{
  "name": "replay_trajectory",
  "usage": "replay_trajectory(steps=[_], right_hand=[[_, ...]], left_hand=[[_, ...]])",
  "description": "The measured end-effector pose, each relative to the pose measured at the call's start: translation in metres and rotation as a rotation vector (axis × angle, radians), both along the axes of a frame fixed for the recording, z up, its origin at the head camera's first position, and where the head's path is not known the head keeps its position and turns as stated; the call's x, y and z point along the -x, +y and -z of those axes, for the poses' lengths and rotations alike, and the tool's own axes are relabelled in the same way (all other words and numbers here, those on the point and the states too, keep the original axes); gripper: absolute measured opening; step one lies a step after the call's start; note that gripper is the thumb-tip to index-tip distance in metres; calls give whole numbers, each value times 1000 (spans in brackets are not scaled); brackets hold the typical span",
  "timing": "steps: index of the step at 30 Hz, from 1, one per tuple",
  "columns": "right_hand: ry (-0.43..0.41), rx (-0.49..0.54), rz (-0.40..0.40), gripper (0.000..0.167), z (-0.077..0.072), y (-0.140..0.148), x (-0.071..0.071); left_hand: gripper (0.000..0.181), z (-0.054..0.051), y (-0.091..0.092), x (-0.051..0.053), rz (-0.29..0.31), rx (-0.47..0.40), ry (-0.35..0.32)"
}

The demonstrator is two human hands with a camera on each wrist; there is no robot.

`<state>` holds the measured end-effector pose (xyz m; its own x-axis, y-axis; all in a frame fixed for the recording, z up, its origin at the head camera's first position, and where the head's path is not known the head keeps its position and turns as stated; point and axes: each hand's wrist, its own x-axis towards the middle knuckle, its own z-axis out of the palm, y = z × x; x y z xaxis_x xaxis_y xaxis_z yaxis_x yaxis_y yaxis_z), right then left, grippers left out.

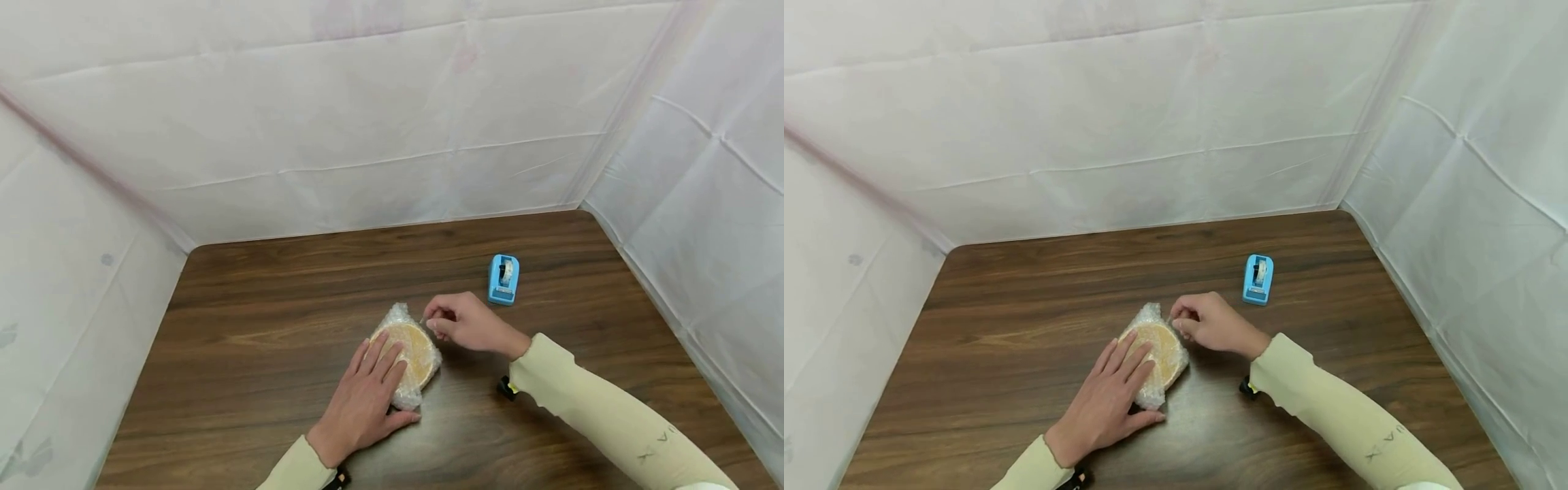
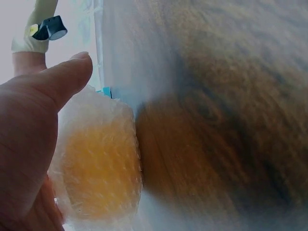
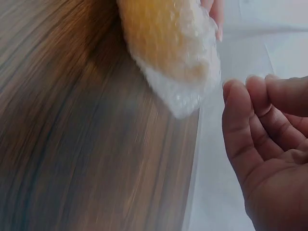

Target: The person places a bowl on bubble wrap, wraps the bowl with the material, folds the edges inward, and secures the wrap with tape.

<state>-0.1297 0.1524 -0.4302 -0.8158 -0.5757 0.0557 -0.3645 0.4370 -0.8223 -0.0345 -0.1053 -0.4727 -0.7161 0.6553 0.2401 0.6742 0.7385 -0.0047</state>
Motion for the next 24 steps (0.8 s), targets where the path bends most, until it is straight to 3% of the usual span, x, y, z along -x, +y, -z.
replay_trajectory(steps=[10, 19, 24], right_hand=[[157, -252, -170, 21, -3, -31, 3], [250, -426, -191, 22, -5, -49, 4], [306, -501, -160, 23, -5, -57, 2]], left_hand=[[73, -1, 2, -1, -10, 15, -20], [77, 0, 1, -2, -18, 2, -18], [77, -1, 1, -1, -14, 4, 6]])
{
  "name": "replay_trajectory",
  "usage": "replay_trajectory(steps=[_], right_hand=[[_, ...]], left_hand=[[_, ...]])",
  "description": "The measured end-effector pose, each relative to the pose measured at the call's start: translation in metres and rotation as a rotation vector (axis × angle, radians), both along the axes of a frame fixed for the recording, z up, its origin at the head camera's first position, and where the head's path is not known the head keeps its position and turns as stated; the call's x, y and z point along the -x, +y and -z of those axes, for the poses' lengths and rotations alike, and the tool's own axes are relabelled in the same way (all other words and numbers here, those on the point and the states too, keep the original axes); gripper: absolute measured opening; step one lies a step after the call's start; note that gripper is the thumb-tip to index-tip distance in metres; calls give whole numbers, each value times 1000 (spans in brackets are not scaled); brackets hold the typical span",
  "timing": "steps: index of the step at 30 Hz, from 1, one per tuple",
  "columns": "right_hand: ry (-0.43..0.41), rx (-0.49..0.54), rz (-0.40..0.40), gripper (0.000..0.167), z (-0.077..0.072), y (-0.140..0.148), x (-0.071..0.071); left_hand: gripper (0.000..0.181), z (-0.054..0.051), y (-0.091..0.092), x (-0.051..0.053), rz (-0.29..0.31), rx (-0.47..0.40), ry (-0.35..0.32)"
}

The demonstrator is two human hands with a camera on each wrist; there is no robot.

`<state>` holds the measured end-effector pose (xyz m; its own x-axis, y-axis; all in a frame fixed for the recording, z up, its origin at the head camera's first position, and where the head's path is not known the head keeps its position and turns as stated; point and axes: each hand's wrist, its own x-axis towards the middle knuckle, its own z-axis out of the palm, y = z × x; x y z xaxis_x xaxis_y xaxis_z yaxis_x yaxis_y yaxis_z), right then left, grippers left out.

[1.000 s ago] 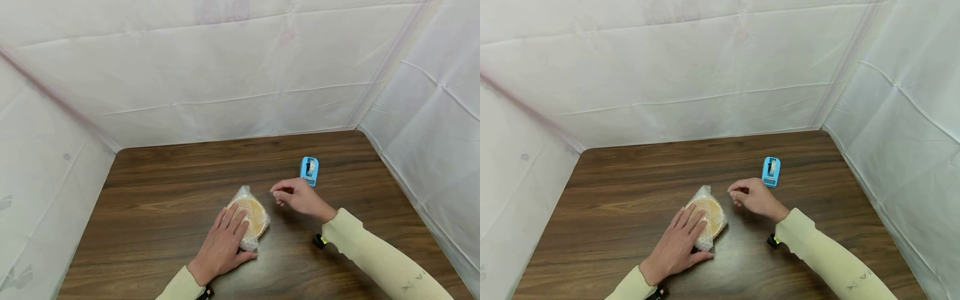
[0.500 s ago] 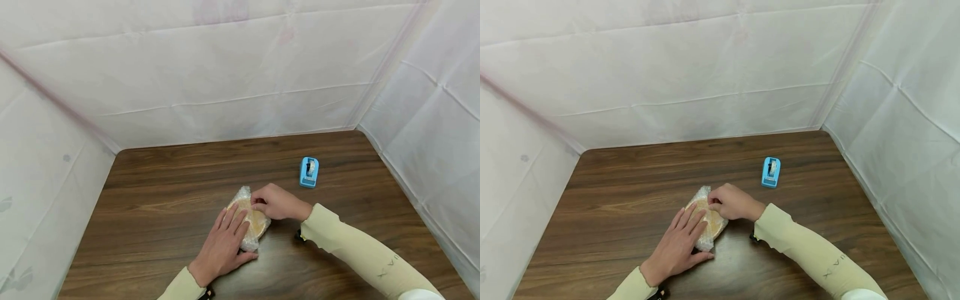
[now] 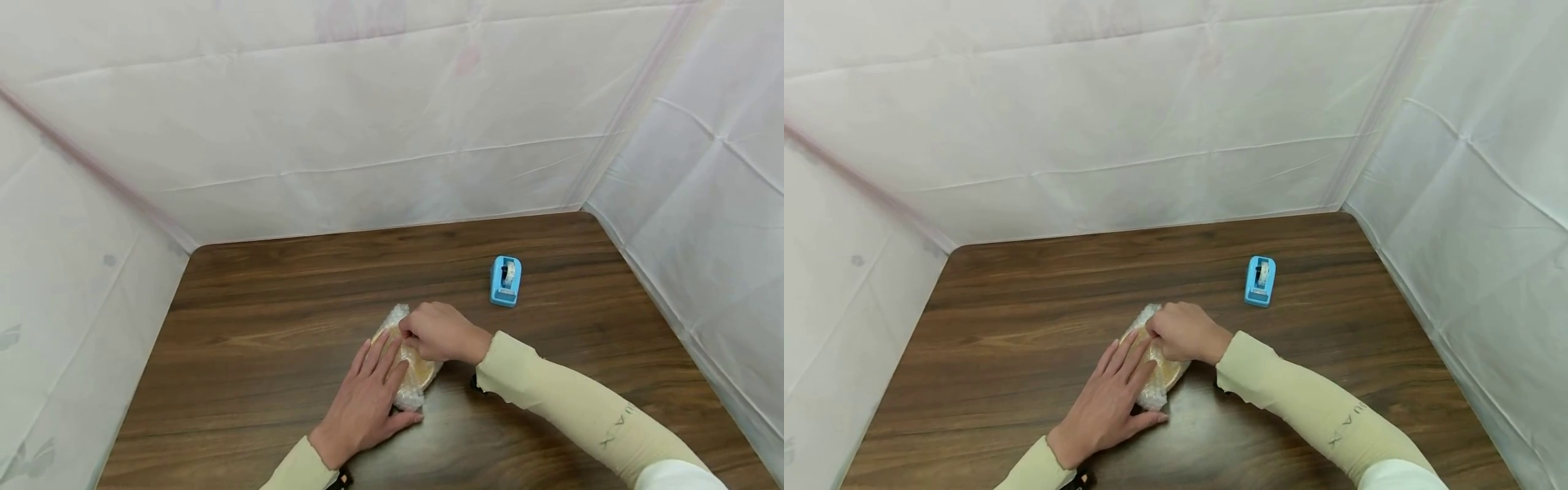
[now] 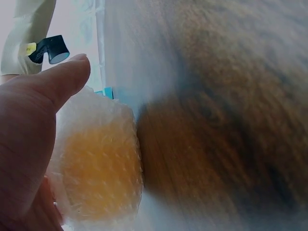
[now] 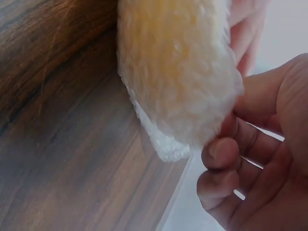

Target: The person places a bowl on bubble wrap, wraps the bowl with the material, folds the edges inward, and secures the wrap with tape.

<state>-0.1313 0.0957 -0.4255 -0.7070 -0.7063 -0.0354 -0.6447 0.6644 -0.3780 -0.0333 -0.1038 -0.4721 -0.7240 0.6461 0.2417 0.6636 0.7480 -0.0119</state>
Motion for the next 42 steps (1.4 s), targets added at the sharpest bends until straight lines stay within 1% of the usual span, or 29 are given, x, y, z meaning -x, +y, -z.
replay_trajectory(steps=[3, 8, 11, 15, 18, 21, 24, 26, 28, 30, 31, 34, 37, 38, 40, 42], right_hand=[[33, -22, 13, 24, 1, -2, -2], [39, -18, 33, 30, 4, -3, -2], [50, -19, 34, 31, 5, -4, -2], [93, -54, 44, 25, 7, -8, -3], [118, -90, 68, 17, 6, -12, -5], [148, -132, 103, 5, 6, -15, -8], [192, -161, 133, 21, 7, -18, -11], [223, -169, 149, 28, 8, -20, -12], [241, -175, 162, 27, 8, -21, -13], [242, -187, 179, 26, 6, -21, -12], [241, -199, 190, 28, 5, -21, -12], [204, -246, 234, 41, 0, -19, -8], [116, -252, 273, 48, -3, -15, -2], [71, -232, 281, 46, -3, -13, 0], [-18, -173, 287, 38, -2, -10, 5], [-86, -113, 279, 31, 0, -7, 9]], left_hand=[[77, 0, 1, 1, 0, 2, 3], [78, -1, 2, 1, -4, 7, -12], [78, -1, 2, 1, -8, 6, -17], [77, -1, 1, 1, -9, 4, -12], [78, 0, 2, 1, -6, -2, -11], [79, 0, 2, 2, -4, -6, -16], [81, 0, 2, 2, -3, -5, -22], [82, 0, 2, 1, -2, -3, -27], [82, 0, 2, 1, -1, -1, -29], [81, 1, 3, 1, 0, 0, -31], [81, 1, 3, 1, -1, 2, -32], [79, 1, 3, 1, -2, 8, -32], [78, 1, 2, 1, -4, 18, -30], [78, 1, 2, 1, -5, 21, -28], [78, 1, 3, 1, -5, 22, -22], [79, 1, 3, 2, -5, 18, -17]])
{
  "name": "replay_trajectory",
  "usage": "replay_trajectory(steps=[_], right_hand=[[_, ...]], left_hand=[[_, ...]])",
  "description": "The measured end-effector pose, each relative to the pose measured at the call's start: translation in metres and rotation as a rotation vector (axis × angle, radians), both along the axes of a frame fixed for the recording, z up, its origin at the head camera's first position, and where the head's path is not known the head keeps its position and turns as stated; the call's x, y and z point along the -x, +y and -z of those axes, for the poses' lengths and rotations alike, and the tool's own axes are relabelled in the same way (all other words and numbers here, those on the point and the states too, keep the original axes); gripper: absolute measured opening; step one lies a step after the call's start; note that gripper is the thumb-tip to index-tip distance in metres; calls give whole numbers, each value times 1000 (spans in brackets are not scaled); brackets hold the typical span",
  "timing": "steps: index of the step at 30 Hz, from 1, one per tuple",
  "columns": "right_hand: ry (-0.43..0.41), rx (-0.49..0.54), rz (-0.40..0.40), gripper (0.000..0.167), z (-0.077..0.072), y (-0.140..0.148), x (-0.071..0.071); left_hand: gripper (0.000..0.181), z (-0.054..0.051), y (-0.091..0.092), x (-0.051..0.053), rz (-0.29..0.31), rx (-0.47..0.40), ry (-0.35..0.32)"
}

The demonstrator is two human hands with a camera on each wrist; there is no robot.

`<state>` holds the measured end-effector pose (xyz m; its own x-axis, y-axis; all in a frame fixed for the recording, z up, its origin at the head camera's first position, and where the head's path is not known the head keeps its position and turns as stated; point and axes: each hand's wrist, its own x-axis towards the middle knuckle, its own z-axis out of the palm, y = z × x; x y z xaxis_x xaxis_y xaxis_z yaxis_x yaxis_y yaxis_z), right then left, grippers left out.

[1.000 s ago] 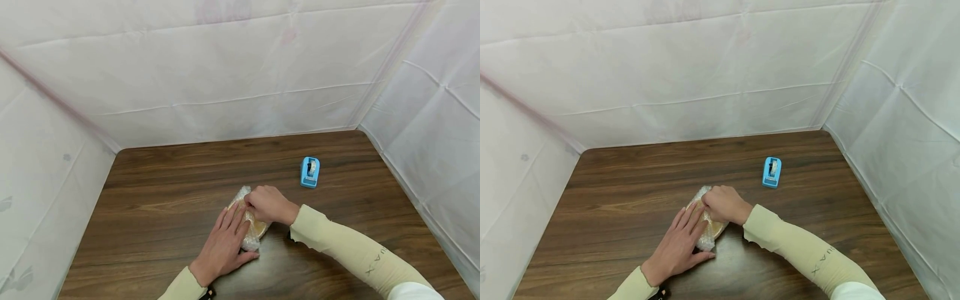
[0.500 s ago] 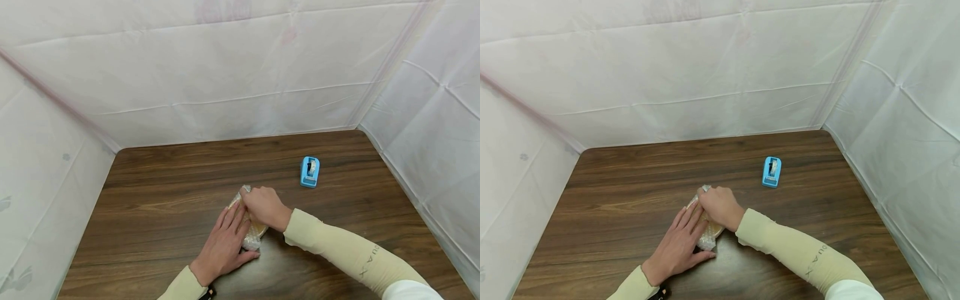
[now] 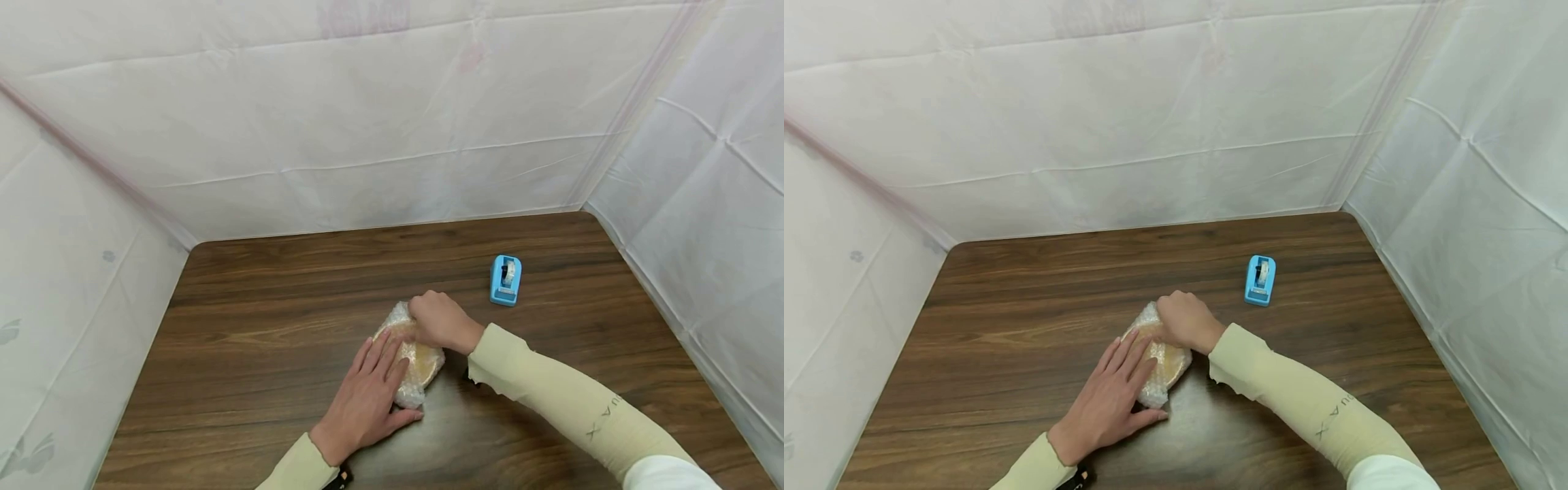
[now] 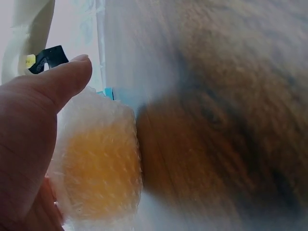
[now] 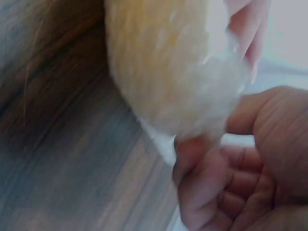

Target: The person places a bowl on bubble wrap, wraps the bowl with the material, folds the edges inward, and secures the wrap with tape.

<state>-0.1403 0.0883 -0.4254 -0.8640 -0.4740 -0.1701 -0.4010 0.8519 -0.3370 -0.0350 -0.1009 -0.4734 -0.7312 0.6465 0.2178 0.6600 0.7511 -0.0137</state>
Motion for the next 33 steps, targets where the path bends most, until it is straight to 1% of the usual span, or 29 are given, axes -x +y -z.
replay_trajectory(steps=[3, 7, 13, 19, 26, 30, 33], right_hand=[[-44, 66, -16, 32, 3, 3, 5], [-52, 105, -38, 39, 6, 5, 8], [-80, 109, -37, 44, 9, 9, 7], [-71, 119, -54, 44, 11, 10, 5], [-78, 122, -26, 43, 10, 10, 5], [-89, 126, -8, 44, 8, 11, 5], [-86, 113, 3, 44, 5, 11, 7]], left_hand=[[80, 0, 0, 0, -4, 1, 2], [81, -1, 0, 1, -22, 13, -16], [82, -1, -1, 0, -31, 25, -41], [83, 0, -2, -2, -29, 14, -46], [83, -2, -3, -3, -36, 15, -60], [85, -4, -5, -3, -46, 31, -91], [85, -6, -5, -1, -54, 35, -116]])
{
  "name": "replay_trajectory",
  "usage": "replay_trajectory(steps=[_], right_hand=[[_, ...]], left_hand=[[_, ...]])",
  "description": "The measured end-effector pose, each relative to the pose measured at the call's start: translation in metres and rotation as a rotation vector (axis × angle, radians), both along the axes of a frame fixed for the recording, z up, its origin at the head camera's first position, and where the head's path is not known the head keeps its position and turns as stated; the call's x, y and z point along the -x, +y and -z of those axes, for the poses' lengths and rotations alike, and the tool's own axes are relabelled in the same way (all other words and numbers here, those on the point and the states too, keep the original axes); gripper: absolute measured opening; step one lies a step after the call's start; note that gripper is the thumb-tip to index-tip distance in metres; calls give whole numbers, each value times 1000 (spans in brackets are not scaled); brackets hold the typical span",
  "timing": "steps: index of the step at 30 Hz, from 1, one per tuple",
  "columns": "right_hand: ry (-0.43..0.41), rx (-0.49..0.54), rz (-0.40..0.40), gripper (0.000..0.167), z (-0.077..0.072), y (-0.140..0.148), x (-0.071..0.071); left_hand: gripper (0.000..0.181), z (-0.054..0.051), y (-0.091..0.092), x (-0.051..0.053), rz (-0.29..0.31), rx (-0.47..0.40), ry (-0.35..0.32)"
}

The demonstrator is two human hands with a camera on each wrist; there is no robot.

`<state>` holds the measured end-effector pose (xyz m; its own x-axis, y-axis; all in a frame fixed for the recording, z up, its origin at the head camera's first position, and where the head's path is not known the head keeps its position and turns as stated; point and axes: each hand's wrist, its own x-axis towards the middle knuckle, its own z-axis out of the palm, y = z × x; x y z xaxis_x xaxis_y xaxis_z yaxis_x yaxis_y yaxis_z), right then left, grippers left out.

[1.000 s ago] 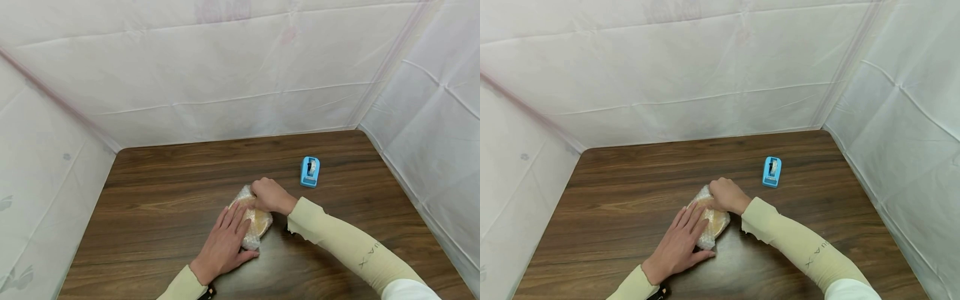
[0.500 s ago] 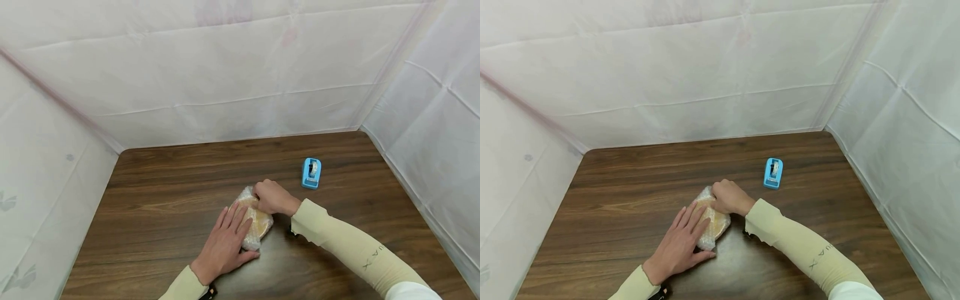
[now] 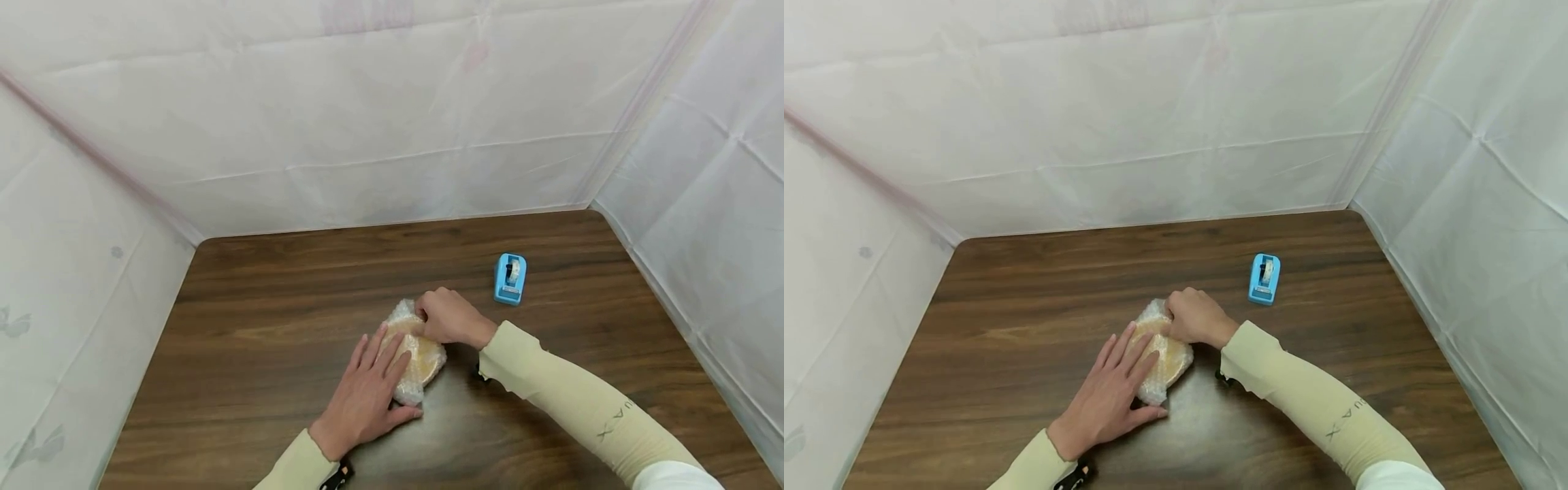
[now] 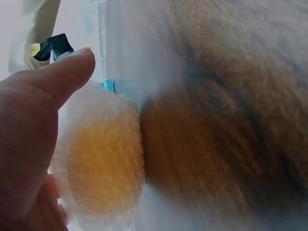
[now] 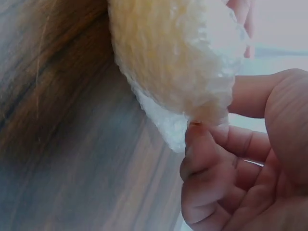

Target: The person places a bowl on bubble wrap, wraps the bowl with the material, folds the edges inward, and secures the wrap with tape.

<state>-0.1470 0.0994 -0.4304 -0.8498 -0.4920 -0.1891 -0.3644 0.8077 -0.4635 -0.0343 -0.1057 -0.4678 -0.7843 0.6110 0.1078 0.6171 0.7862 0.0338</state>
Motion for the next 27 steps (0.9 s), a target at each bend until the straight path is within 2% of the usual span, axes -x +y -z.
replay_trajectory(steps=[5, 10, 14, 17, 19, 21, 23, 25, 27], right_hand=[[23, -8, 13, 43, 1, -4, 2], [-9, 8, 17, 46, 5, -5, -4], [-22, 33, 23, 44, 4, -2, -5], [-27, 57, 49, 34, 0, 3, -5], [3, 67, 64, 33, -5, 10, -5], [84, 61, 70, 45, -12, 18, -4], [203, 36, 84, 59, -22, 26, -1], [327, 7, 100, 69, -33, 34, 3], [417, -21, 119, 74, -45, 40, 7]], left_hand=[[86, -1, -1, 2, -9, 1, -5], [89, 2, -7, -4, -9, -10, -31], [96, 4, -12, -9, -14, -34, -14], [102, 3, -14, -8, -10, -77, -14], [102, 0, -15, -6, -6, -135, -50], [99, -9, -18, -1, -20, -209, -89], [96, -22, -22, 7, -70, -272, -109], [95, -39, -29, 21, -152, -293, -103], [97, -58, -35, 37, -248, -263, -74]])
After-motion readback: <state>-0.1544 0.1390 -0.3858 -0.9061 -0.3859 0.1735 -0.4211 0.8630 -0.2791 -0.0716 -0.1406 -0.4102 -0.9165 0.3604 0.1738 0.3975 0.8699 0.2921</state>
